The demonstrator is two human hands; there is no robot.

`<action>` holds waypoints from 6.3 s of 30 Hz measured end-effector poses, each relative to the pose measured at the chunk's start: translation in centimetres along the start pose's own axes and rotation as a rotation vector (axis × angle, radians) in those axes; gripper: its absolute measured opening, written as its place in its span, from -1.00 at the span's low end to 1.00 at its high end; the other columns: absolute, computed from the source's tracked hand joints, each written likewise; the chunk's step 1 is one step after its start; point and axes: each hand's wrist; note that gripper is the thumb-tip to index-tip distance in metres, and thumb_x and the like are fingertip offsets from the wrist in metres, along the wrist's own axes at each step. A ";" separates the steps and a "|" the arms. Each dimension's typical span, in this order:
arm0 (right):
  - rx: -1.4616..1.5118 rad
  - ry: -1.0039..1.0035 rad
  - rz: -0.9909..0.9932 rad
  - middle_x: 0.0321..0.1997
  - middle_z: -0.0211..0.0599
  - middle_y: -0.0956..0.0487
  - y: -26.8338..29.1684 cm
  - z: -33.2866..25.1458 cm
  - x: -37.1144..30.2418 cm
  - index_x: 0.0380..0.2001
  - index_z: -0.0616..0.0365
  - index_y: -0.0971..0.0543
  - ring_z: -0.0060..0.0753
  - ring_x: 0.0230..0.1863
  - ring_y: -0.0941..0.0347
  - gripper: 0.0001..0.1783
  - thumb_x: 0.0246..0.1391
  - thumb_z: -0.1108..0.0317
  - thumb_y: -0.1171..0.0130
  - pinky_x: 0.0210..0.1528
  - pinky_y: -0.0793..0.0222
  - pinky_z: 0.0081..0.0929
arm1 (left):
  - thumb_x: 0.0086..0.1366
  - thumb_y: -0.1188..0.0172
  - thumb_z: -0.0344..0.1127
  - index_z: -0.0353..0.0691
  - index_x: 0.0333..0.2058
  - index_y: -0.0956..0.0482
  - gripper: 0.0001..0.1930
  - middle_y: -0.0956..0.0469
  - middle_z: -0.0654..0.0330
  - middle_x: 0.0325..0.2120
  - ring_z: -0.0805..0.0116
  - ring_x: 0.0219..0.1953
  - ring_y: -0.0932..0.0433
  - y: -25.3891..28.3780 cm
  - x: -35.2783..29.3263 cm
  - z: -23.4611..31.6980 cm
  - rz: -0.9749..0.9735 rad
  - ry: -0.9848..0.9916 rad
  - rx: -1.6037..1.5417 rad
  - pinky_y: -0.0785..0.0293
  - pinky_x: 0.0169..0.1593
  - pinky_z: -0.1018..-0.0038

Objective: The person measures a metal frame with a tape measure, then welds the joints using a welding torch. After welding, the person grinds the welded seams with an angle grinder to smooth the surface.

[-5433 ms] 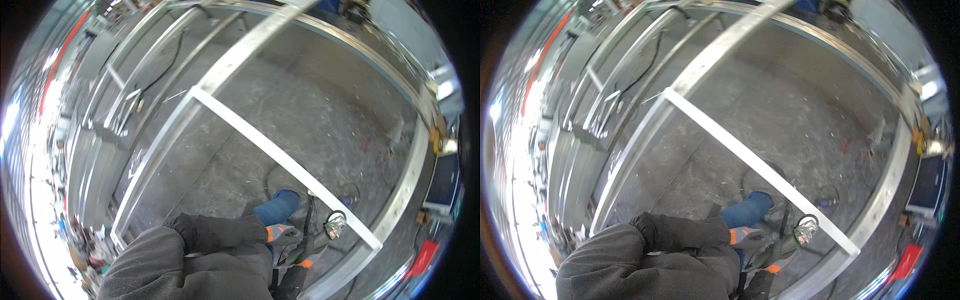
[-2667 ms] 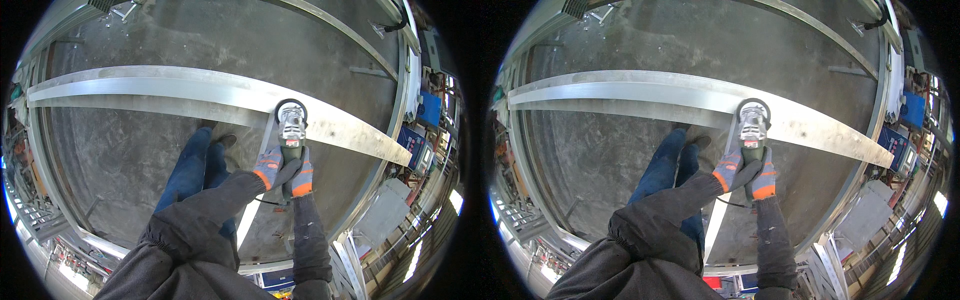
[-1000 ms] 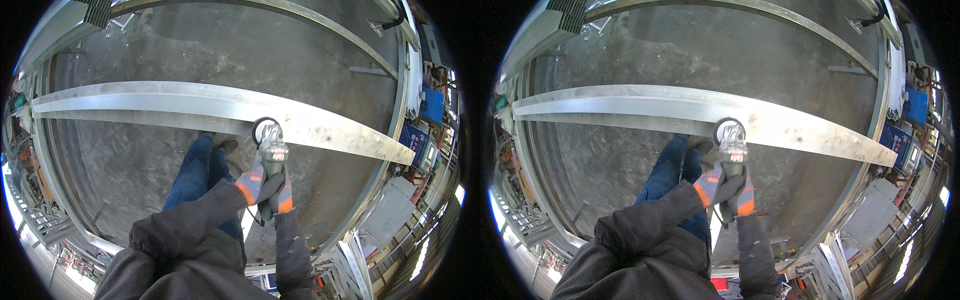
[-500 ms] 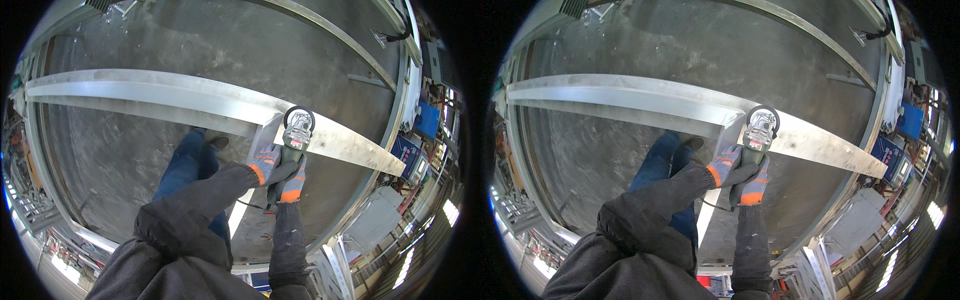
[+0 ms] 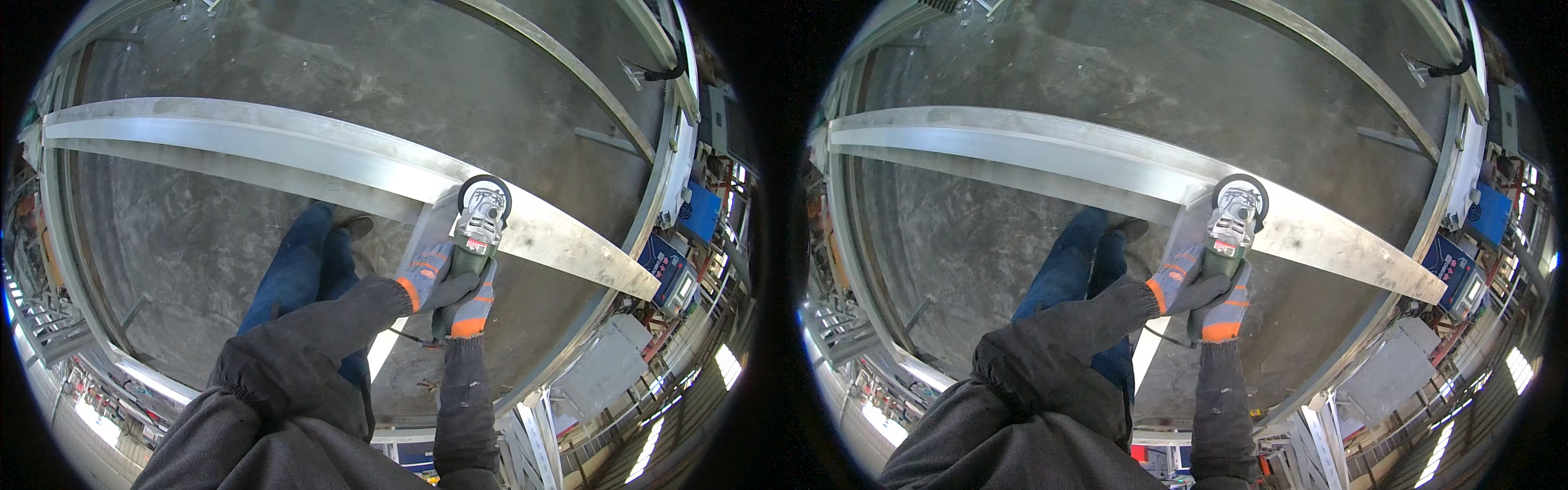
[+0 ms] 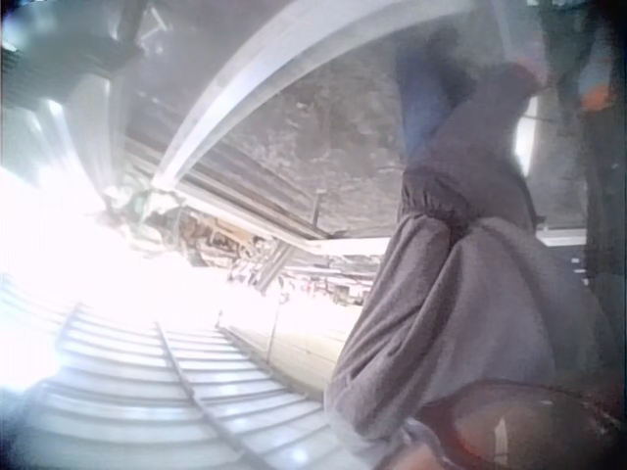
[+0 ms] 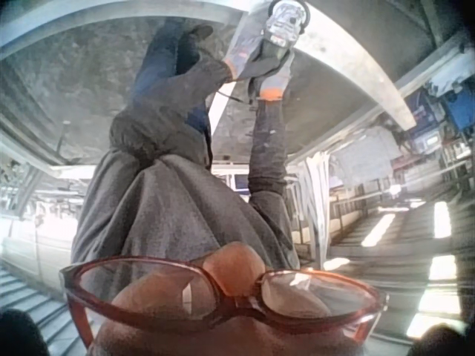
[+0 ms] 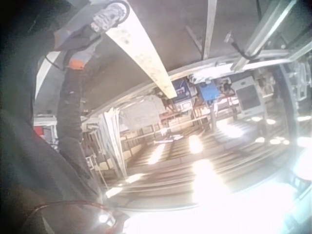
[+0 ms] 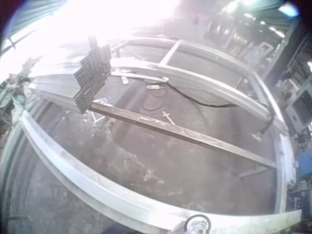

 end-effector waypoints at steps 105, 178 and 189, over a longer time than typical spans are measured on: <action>1.044 -0.459 0.283 0.33 0.01 -0.26 -19.0 -16.0 -5.4 0.43 0.21 0.05 -0.11 0.32 -0.28 0.05 0.05 0.24 -0.40 0.24 -0.32 -0.24 | 0.38 -0.12 -0.23 -0.20 0.04 -0.40 -0.68 -0.54 0.22 -0.21 0.45 -0.16 -0.48 15.0 1.1 13.0 -0.696 0.566 0.413 -0.46 -0.04 0.42; 0.821 -0.491 0.476 -0.08 -0.25 -0.49 -14.3 -13.2 -3.0 0.06 0.15 -0.35 -0.38 -0.03 -0.45 -0.65 0.30 0.25 -0.09 -0.06 -0.43 -0.35 | 0.34 -0.17 -0.01 -0.34 0.10 -0.47 -0.47 -0.59 0.01 -0.05 0.35 -0.02 -0.53 13.0 1.1 6.8 -0.449 0.606 0.219 -0.46 0.05 0.37; 0.808 -0.550 0.499 -0.01 -0.17 -0.48 -12.9 -13.9 -3.3 0.10 0.19 -0.33 -0.34 0.01 -0.44 -0.61 0.33 0.21 -0.06 0.00 -0.42 -0.35 | 0.34 -0.17 0.05 -0.32 0.09 -0.46 -0.44 -0.60 0.01 -0.09 0.25 -0.05 -0.58 12.7 1.5 6.8 -0.539 0.507 0.373 -0.47 0.04 0.36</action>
Point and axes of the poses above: each hand's wrist, its own x-axis towards the middle knuckle, its own y-axis out of the back of the hand, z = x × y
